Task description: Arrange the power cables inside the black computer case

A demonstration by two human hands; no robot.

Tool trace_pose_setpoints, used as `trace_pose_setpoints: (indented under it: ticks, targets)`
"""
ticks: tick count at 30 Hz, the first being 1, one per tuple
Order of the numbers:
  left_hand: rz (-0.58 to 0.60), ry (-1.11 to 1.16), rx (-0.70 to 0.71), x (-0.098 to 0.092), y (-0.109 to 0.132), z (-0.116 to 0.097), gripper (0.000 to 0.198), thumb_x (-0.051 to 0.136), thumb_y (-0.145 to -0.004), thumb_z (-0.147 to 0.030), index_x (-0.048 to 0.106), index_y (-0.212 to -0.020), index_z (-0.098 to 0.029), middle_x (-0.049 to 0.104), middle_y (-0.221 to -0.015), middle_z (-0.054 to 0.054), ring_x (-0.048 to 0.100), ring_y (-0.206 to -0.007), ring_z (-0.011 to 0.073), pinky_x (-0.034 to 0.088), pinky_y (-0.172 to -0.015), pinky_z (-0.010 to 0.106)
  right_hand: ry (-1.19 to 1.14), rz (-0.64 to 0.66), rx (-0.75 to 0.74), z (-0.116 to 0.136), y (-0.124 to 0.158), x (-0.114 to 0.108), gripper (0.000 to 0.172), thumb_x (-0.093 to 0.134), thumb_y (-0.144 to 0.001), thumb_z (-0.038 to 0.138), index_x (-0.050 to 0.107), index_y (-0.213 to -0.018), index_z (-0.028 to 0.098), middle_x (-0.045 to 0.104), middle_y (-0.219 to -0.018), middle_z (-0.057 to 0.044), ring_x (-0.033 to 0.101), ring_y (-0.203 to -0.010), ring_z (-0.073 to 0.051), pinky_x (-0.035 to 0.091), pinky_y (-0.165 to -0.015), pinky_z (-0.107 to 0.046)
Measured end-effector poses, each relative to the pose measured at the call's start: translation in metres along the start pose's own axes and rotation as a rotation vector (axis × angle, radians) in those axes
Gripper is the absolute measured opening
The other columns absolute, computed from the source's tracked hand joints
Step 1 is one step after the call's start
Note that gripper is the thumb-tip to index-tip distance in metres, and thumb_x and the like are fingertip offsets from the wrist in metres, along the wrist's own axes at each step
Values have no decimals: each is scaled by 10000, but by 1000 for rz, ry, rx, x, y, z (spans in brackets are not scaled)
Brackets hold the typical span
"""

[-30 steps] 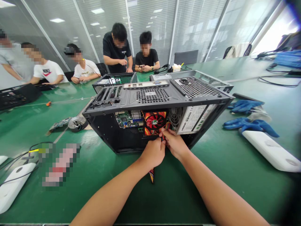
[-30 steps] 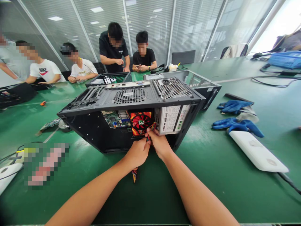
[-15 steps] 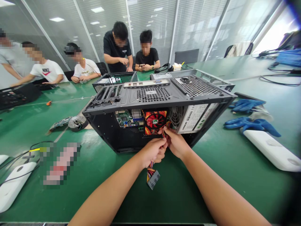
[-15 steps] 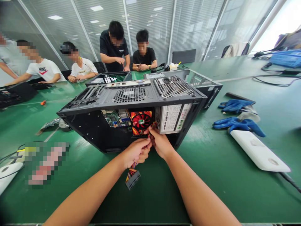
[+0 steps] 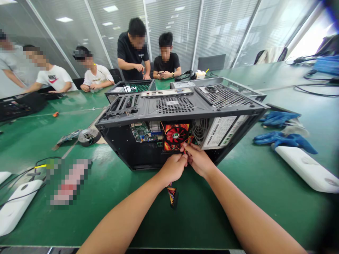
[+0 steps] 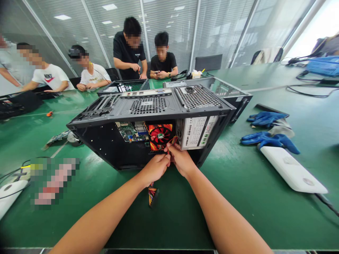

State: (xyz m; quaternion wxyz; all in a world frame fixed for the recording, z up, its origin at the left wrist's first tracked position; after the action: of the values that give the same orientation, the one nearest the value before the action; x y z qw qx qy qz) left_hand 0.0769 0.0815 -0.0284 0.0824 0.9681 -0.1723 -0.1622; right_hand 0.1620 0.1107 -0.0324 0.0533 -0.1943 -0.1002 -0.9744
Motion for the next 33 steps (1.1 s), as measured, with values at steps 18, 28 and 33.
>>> trace_pose_setpoints:
  ticks: [18, 28, 33]
  targets:
    - [144, 147, -127, 9, -2, 13, 362, 291, -940, -469, 411, -710, -216, 239, -423, -107, 209, -333, 82, 190, -396, 206, 33, -17, -22, -4, -1, -1, 395, 736, -667, 548, 573, -699, 190, 425, -432, 73, 415, -350, -92, 317, -347, -230]
    - [-211, -509, 210, -12, 1, -14, 290, 377, -923, -282, 611, -807, -156, 674, -798, 95, 639, -769, 218, 432, -704, 298, 56, -90, -53, -4, -3, -7, 442, 765, -606, 594, 613, -677, 185, 292, -449, 93, 328, -427, -79, 326, -422, -230]
    - [-217, -534, 213, -12, 0, -13, 281, 386, -920, -295, 609, -821, -156, 671, -805, 95, 637, -770, 219, 435, -717, 303, 49, -98, -49, -2, -2, -6, 443, 777, -585, 589, 596, -653, 191, 322, -450, 86, 339, -436, -84, 305, -420, -232]
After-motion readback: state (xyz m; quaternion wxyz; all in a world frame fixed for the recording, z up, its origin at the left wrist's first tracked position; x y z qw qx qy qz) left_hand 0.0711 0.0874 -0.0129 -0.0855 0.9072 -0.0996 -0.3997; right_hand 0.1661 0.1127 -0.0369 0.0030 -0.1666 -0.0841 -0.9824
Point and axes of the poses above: each hand's wrist, its own y-axis away from the middle knuckle, its own x-axis out of the palm, z = x × y, the point moved 8 cm from there along -y, towards the middle knuckle
